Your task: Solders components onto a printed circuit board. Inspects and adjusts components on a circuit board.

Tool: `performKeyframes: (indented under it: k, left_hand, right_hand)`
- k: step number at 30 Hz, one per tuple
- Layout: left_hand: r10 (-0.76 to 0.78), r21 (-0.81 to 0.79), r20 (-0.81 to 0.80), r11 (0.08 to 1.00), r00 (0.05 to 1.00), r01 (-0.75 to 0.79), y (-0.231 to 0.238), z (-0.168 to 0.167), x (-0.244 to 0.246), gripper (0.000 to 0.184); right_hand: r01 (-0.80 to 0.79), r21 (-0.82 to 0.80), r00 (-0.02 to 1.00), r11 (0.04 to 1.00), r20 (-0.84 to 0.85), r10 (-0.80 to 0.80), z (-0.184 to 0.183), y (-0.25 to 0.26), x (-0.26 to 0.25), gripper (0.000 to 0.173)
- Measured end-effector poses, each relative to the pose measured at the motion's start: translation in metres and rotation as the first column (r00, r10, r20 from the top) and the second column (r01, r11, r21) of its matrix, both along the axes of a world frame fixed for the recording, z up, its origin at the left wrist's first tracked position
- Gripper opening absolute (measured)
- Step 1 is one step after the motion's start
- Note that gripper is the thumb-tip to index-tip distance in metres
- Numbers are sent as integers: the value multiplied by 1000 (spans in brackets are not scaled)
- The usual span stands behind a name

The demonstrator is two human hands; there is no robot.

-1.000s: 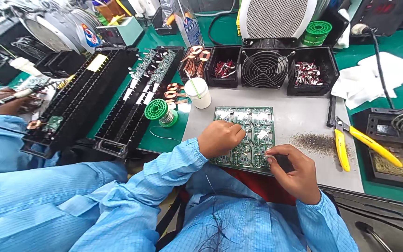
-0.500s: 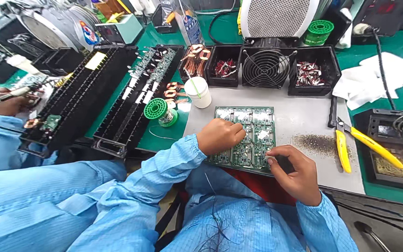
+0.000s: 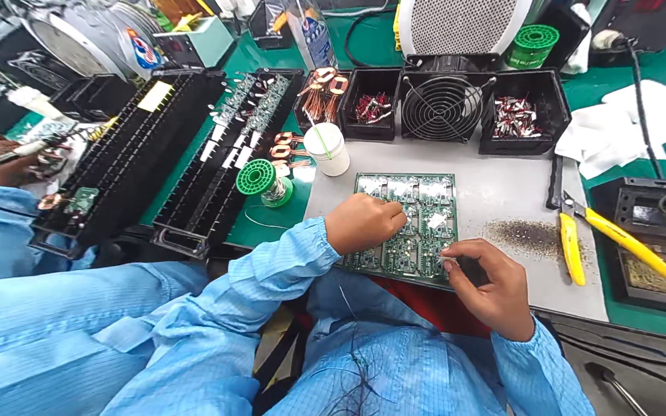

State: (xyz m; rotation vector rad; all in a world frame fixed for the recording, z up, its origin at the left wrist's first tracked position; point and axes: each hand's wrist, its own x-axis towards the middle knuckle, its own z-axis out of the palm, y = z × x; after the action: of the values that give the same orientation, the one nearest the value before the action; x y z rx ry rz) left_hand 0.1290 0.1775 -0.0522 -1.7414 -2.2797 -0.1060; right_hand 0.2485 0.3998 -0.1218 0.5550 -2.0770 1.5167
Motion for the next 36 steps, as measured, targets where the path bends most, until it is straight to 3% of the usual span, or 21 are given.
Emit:
performKeyframes:
  k: [4, 9, 13, 18, 24, 32, 36]
  left_hand:
    - [31, 30, 5, 999, 999, -32, 1, -2, -2, 15]
    - [61, 245, 174, 964, 983, -103, 1, -3, -3, 14]
    - [-93, 341, 325, 940, 941, -25, 17, 3, 29, 16]
    - [-223, 333, 481, 941, 848, 59, 22, 1, 25, 19]
    - [-81, 134, 161, 989, 984, 59, 24, -5, -5, 23]
    - [-209, 23, -92, 977, 974, 212, 35, -5, -10, 20]
    - [-279, -21, -138, 960, 950, 279, 36, -4, -13, 21]
  right_hand:
    - [0, -5, 1000, 1000, -5, 0, 0, 0, 0, 15]
    - [-1, -21, 1000, 1000, -11, 1, -1, 0, -1, 18]
    - [-39, -35, 999, 999, -25, 38, -2, 0, -3, 29]
    - [-4, -52, 1000, 999, 8, 5, -1, 4, -2, 19]
    - [92, -256, 995, 962, 62, -78, -2, 3, -2, 13]
    - [71, -263, 997, 962, 47, -61, -1, 2, -1, 16]
    - [71, -258, 997, 963, 44, -62, -1, 2, -1, 17]
